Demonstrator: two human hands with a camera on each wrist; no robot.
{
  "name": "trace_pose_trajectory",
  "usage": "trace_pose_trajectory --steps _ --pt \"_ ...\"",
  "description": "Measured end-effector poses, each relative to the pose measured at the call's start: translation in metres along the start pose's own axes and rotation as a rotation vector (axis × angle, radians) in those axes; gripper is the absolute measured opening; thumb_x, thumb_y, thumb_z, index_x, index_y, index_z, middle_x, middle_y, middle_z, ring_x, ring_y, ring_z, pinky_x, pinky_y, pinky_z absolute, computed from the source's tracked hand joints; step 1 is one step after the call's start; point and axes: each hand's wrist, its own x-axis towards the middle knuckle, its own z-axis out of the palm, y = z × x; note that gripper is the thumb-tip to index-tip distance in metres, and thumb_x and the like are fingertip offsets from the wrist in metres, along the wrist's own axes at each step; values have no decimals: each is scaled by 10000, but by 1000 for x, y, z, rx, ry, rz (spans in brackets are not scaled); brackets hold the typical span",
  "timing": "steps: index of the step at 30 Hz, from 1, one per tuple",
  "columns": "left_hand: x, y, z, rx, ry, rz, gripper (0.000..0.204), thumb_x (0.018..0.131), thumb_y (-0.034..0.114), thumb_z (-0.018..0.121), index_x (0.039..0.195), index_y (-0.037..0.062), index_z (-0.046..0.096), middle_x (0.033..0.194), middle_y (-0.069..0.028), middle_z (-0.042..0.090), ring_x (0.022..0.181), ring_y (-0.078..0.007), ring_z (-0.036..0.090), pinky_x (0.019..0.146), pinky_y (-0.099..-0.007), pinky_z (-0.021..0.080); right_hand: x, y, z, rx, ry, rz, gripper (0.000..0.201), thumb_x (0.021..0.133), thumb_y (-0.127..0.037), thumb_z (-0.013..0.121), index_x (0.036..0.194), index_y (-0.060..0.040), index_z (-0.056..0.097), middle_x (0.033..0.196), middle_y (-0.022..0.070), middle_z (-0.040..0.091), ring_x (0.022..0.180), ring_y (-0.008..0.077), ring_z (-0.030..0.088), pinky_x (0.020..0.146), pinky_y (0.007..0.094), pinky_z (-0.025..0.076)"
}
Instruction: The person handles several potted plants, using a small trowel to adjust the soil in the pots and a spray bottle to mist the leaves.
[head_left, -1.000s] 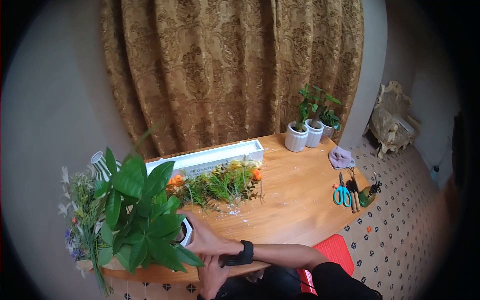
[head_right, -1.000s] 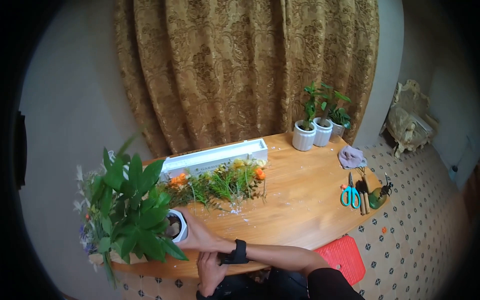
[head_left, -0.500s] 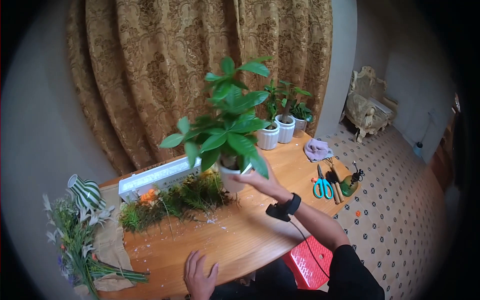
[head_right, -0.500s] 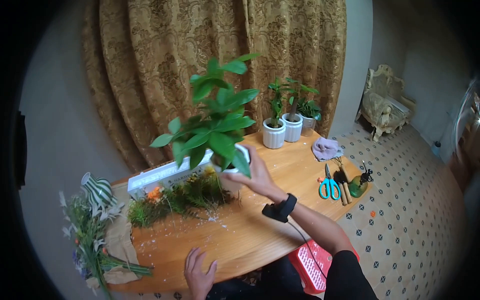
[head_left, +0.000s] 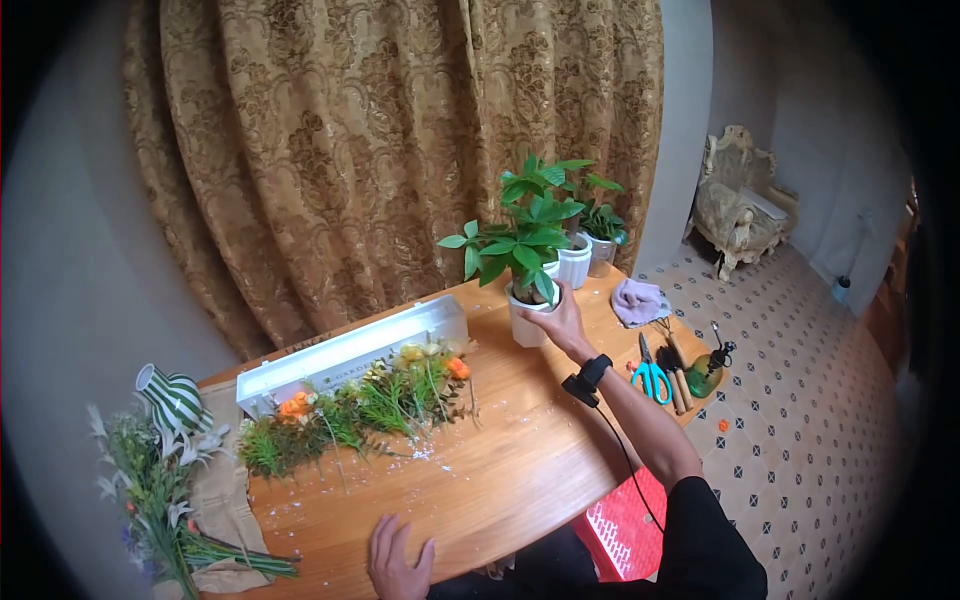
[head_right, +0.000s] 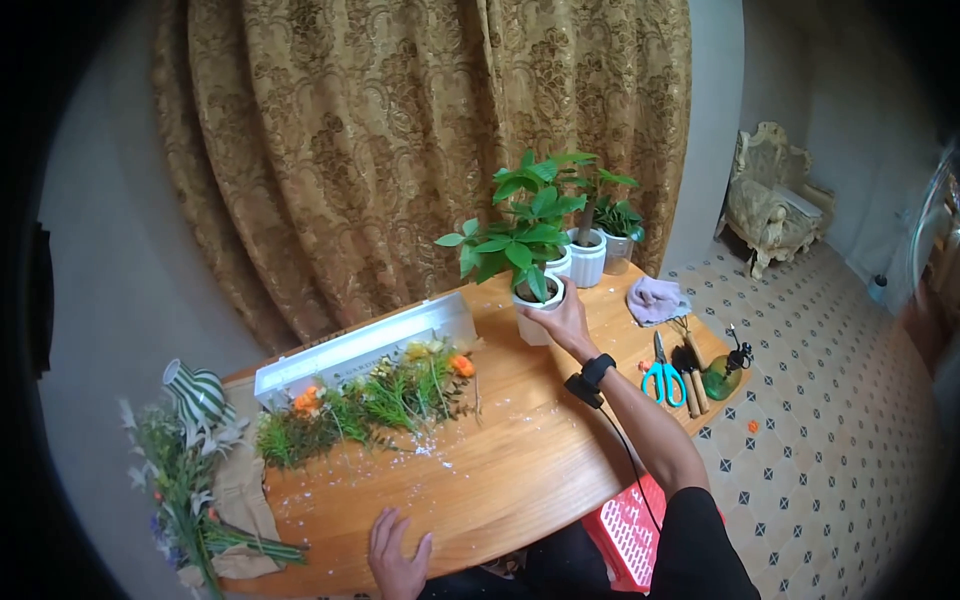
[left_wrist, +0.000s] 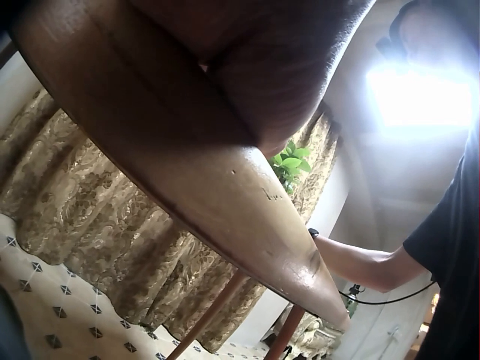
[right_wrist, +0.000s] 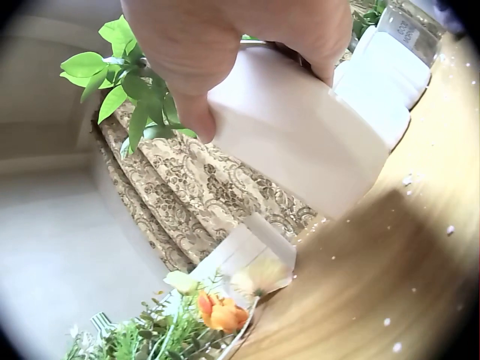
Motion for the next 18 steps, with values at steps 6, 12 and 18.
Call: trace_pose_trajectory --steps 6,12,18 --pt "2 1 5 -1 -3 -19 395 859 147 796 1187 -34 669 1300 -224 635 1272 -417 554 1115 -475 434 15 26 23 56 45 31 907 737 -336 923 1381 50 413 1285 218 636 1191 284 643 1022 389 520" --pt "6 1 5 7 -16 -13 395 864 153 793 1187 -33 665 1309 -225 632 1278 -419 550 1122 -474 429 30 34 43 123 55 16 894 743 -326 922 1381 46 419 1285 216 636 1192 279 642 1021 385 520" --pt "6 0 9 8 -11 15 393 866 148 793 1190 -32 663 1305 -222 637 1270 -418 556 1119 -475 433 43 44 62 149 94 -45 905 732 -302 917 1403 40 415 1302 217 632 1209 297 636 1036 399 515"
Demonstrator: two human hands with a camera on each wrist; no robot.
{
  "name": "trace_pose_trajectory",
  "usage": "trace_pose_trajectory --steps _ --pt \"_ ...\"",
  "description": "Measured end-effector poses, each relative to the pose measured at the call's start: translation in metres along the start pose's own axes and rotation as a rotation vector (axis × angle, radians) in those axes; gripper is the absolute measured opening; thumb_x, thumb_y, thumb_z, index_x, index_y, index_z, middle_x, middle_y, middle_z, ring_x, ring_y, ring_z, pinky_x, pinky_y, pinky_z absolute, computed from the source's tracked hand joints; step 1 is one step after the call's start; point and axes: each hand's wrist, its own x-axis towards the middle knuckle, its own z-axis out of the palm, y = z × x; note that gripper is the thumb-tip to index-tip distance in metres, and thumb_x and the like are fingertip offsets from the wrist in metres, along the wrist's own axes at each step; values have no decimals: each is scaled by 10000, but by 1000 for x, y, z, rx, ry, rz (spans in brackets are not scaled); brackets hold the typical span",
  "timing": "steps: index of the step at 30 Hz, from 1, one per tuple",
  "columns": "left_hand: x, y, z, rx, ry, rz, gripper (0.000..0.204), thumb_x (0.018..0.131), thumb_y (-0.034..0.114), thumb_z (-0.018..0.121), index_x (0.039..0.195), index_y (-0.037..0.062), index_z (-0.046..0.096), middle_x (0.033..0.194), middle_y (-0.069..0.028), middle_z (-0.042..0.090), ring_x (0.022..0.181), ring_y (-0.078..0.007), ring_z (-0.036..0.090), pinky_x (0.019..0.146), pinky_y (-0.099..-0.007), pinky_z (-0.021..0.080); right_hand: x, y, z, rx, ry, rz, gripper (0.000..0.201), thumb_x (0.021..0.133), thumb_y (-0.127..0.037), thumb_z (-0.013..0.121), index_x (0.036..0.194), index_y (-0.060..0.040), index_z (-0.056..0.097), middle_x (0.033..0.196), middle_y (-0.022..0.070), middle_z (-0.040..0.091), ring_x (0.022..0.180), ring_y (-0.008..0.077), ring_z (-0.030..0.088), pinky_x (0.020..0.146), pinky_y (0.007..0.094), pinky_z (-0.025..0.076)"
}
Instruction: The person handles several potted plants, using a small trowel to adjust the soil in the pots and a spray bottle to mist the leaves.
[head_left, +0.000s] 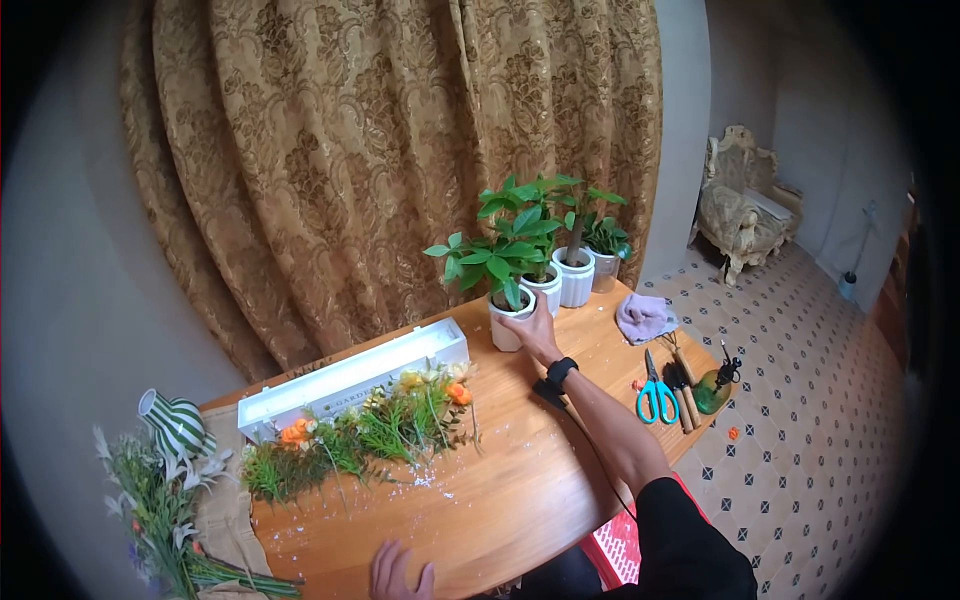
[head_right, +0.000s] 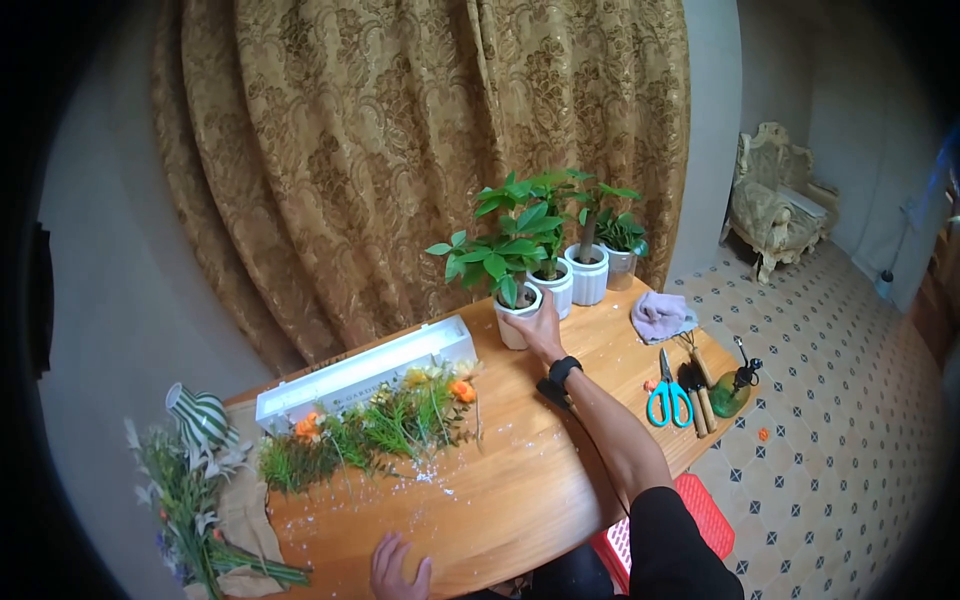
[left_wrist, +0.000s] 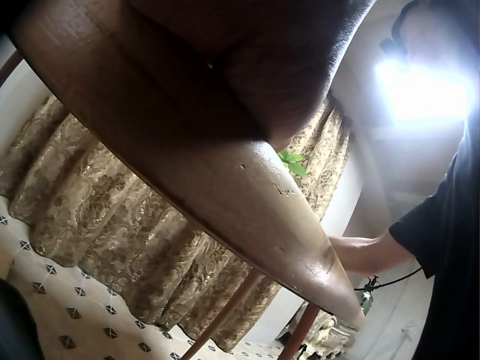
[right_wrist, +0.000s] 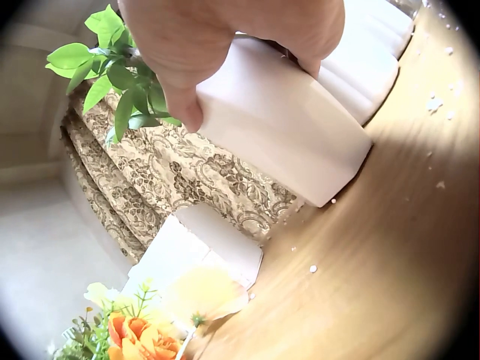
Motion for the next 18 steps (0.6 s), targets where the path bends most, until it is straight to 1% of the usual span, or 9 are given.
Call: trace_pose_trajectory --steps 2,3,5,9,11,18 --pt "1 0 -1 15 1 24 393 867 147 793 1192 -32 661 1303 -222 639 1263 -419 559 1115 -476 436 3 2 5 4 5 9 912 730 -303 918 1408 37 412 1302 218 632 1210 301 635 1038 402 514" --pt "1 1 -1 17 6 7 390 867 147 794 1188 -32 663 1300 -222 640 1257 -420 563 1110 -478 440 4 3 7 8 5 21 918 729 -304 918 1414 34 408 1302 219 632 1211 306 635 1040 405 513" --pt "-1 2 -2 20 10 -4 387 868 148 795 1184 -33 665 1297 -223 642 1251 -420 566 1105 -480 445 8 6 11 1 21 -15 923 726 -305 919 1420 24 406 1302 217 633 1209 309 636 1040 411 511" --pt "-7 -3 2 23 18 -13 379 864 147 802 1170 -35 674 1283 -222 650 1232 -422 580 1090 -480 459 11 -5 16 -34 18 -8 893 722 -292 919 1400 13 424 1288 218 636 1209 308 632 1028 418 509" --pt "-9 -5 3 26 19 -21 377 861 146 805 1166 -35 676 1279 -222 653 1227 -422 584 1088 -479 463 11 -7 20 9 27 -10 880 720 -286 920 1386 18 432 1276 218 640 1203 313 632 1020 419 510" --pt "-10 0 -1 30 23 -44 376 852 131 812 1164 -31 678 1273 -218 658 1226 -414 588 1091 -476 464 12 -5 19 -26 -54 -14 840 714 -308 924 1332 29 463 1261 229 633 1178 323 634 1013 419 510"
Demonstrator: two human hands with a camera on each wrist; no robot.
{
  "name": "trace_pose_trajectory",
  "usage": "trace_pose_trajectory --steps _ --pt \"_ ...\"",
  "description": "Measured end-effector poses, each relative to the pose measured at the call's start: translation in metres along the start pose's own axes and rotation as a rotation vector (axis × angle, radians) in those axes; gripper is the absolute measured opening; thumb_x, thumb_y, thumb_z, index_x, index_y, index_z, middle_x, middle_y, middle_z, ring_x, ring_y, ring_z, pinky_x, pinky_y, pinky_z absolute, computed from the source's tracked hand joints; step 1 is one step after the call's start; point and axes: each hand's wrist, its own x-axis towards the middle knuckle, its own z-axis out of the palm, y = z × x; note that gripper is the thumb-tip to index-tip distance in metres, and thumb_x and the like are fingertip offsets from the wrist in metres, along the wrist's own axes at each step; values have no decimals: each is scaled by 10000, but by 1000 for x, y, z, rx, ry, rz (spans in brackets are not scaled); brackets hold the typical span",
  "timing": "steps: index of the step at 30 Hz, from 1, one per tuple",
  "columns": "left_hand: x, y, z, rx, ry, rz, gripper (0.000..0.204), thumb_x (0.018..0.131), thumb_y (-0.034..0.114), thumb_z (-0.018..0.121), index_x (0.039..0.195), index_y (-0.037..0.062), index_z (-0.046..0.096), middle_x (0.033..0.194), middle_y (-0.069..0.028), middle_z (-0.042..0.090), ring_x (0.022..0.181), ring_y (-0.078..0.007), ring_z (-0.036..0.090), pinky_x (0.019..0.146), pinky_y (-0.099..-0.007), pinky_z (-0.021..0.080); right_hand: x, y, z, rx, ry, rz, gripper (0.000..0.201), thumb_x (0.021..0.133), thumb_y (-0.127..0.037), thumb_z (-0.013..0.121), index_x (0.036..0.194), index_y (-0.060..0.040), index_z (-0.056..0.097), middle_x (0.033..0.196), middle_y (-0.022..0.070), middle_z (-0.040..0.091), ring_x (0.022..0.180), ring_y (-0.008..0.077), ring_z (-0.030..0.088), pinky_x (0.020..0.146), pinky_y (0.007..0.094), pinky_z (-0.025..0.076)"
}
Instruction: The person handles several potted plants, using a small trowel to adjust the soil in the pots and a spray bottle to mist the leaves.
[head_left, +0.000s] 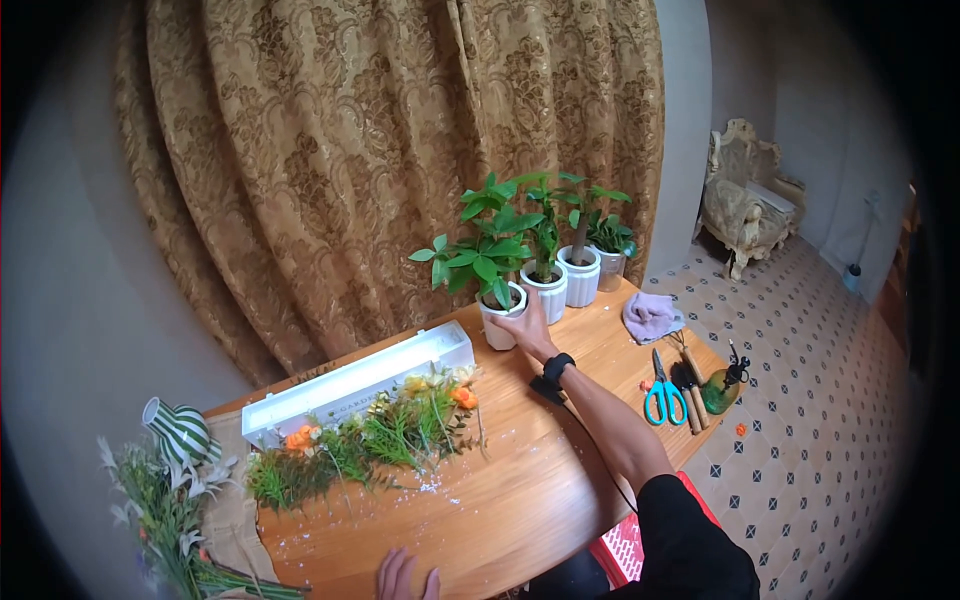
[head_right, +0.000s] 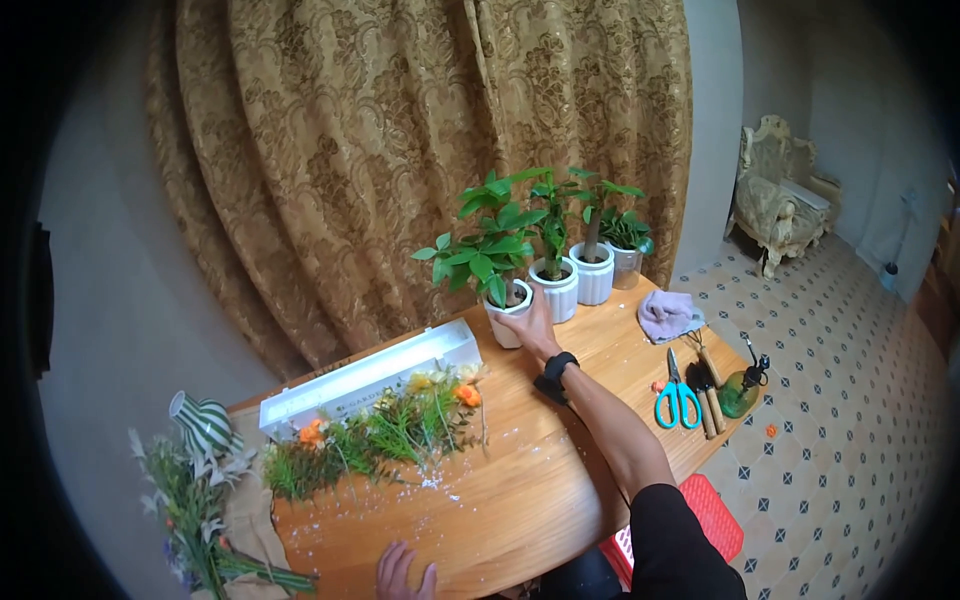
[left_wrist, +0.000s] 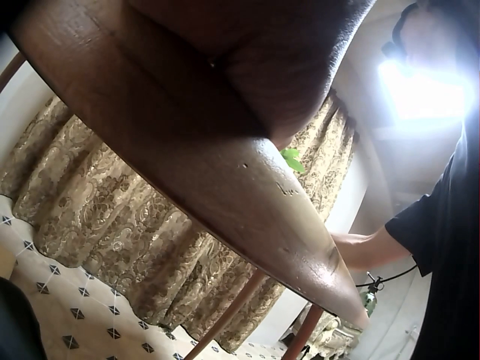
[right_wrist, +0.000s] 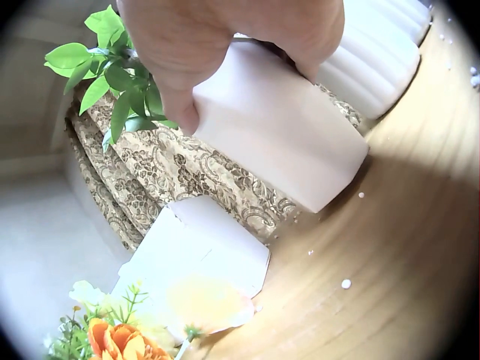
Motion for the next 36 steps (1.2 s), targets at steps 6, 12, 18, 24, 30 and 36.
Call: trace_pose_trajectory --steps 6,12,18,24,30,36 --pt "2 -2 3 -33 16 18 368 849 127 812 1154 -30 679 1283 -214 656 1236 -409 585 1092 -473 463 -2 -5 7 -58 -16 38 901 698 -329 929 1361 47 448 1274 214 623 1197 308 622 1024 408 507" --pt "2 -4 2 -57 24 15 361 850 119 808 1152 -31 677 1294 -214 651 1241 -408 582 1095 -469 461 -6 -6 16 -21 -30 29 925 701 -334 927 1376 57 430 1281 224 614 1201 315 621 1037 405 500" --pt "7 -1 3 -62 20 9 364 852 119 807 1157 -30 676 1294 -216 651 1247 -406 581 1099 -467 459 2 4 16 -43 -21 12 908 707 -328 925 1372 50 437 1273 227 623 1199 325 625 1037 409 502" --pt "8 -2 5 -73 32 20 370 851 119 809 1160 -35 674 1280 -220 657 1240 -407 587 1093 -466 464 13 12 17 -17 -13 -10 875 707 -333 923 1364 25 469 1263 207 653 1196 312 639 1024 405 512" --pt "9 1 1 -73 30 15 359 847 110 809 1146 -38 678 1265 -221 663 1226 -407 597 1079 -464 475 23 19 14 -9 -113 60 978 738 -364 920 1447 50 389 1365 207 588 1268 284 588 1072 397 478" --pt "8 2 -1 -66 25 25 353 850 109 805 1143 -39 678 1272 -223 660 1228 -408 595 1082 -464 472 28 23 13 -11 -133 55 1012 743 -364 919 1488 33 360 1371 198 586 1274 283 583 1082 395 472"
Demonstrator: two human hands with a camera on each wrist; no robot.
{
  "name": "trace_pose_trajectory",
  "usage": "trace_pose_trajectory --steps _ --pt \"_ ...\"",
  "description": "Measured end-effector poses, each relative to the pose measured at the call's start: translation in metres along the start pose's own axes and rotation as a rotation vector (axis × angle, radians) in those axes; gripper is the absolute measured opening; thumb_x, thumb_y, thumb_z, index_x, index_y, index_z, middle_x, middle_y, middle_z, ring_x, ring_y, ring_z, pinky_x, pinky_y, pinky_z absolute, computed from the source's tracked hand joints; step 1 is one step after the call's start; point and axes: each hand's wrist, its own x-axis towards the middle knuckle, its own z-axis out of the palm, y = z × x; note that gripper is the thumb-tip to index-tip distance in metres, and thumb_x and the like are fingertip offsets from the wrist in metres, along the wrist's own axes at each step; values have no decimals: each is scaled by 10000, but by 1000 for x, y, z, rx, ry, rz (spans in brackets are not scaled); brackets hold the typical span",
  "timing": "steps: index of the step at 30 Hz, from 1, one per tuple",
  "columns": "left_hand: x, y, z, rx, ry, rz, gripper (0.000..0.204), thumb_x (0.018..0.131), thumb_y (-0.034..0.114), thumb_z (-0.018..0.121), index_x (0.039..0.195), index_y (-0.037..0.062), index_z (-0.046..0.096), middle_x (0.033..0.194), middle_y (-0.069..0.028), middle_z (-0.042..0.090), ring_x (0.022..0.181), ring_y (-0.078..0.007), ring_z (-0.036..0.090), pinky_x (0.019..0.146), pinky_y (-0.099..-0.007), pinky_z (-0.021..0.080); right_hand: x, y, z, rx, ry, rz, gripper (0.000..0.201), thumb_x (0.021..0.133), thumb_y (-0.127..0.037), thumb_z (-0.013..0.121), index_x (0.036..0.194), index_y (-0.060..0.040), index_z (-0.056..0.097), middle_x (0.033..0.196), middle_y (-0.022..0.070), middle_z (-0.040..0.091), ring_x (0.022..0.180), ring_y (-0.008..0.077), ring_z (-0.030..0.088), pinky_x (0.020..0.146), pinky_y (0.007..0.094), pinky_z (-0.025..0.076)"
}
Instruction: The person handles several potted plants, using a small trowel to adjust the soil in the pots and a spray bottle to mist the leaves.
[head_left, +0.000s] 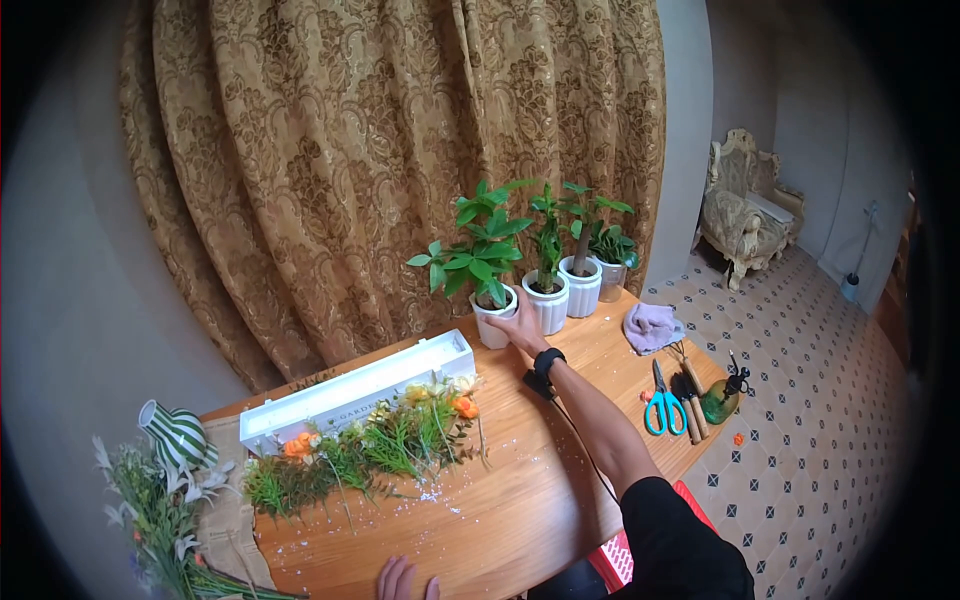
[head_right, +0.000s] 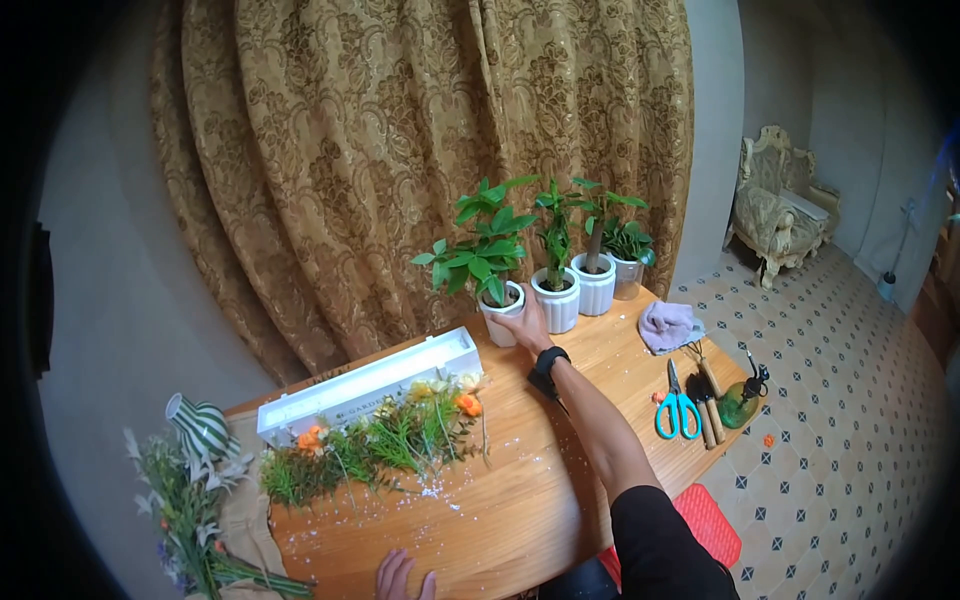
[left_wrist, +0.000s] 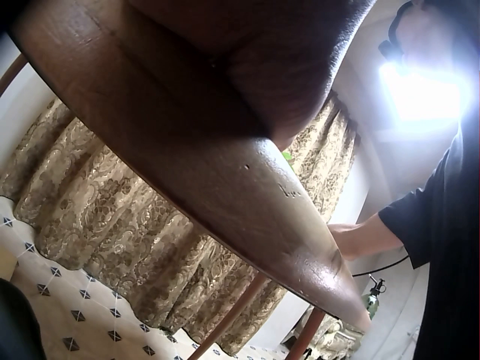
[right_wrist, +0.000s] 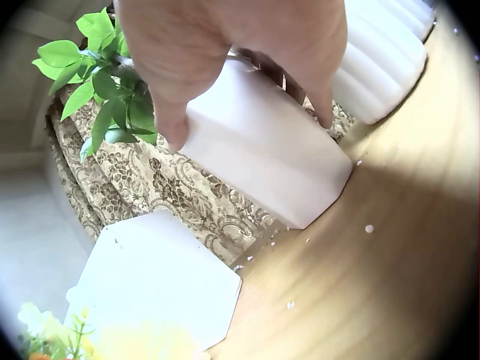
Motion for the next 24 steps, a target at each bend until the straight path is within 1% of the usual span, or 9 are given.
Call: trace_pose_trajectory --steps 5,7,9,11,16,18,22,24 --pt "1 2 -2 0 -8 -9 362 850 108 805 1153 -40 673 1291 -227 652 1236 -408 589 1088 -461 467 8 17 2 -17 -1 17 1022 738 -380 922 1494 20 363 1382 199 579 1284 286 577 1089 400 467" --pt "2 2 -2 1 0 8 370 849 109 807 1159 -41 670 1301 -227 648 1237 -409 588 1088 -462 467 11 15 -1 -19 -7 28 1027 735 -390 924 1495 14 365 1394 202 572 1291 288 573 1092 402 465" --pt "2 3 -2 -4 -2 5 374 848 109 808 1161 -41 670 1303 -228 648 1238 -410 588 1089 -463 466 12 10 -6 16 -94 82 1051 726 -416 928 1507 1 361 1425 213 553 1314 296 560 1104 402 456" --pt "1 3 -2 -8 -4 1 378 847 109 809 1164 -42 670 1305 -228 647 1239 -411 587 1090 -464 466 10 1 -9 17 -96 90 1069 723 -428 928 1519 -7 354 1438 216 544 1326 299 552 1111 402 451" --pt "0 3 -2 -1 6 -6 385 847 104 807 1174 -44 668 1299 -230 648 1244 -417 585 1093 -467 465 15 10 -9 68 -126 77 1143 714 -458 929 1566 -18 307 1473 221 518 1360 312 527 1131 402 434" --pt "-1 3 -2 1 0 -7 382 849 103 805 1173 -45 668 1293 -230 650 1242 -417 586 1092 -469 466 16 15 -7 -1 -66 47 1158 707 -400 929 1553 53 281 1442 228 554 1326 317 562 1117 394 455" --pt "0 4 -2 -2 -2 6 379 852 103 801 1172 -47 666 1288 -228 653 1237 -416 589 1091 -472 468 11 19 -3 -3 -31 56 1218 693 -413 930 1562 83 236 1467 257 527 1349 342 544 1133 400 440" --pt "-1 2 -2 -3 -4 10 380 851 103 802 1172 -48 666 1291 -229 652 1236 -416 590 1091 -471 468 7 19 0 -78 38 91 1219 685 -414 931 1548 102 242 1457 274 528 1351 346 542 1132 401 440"
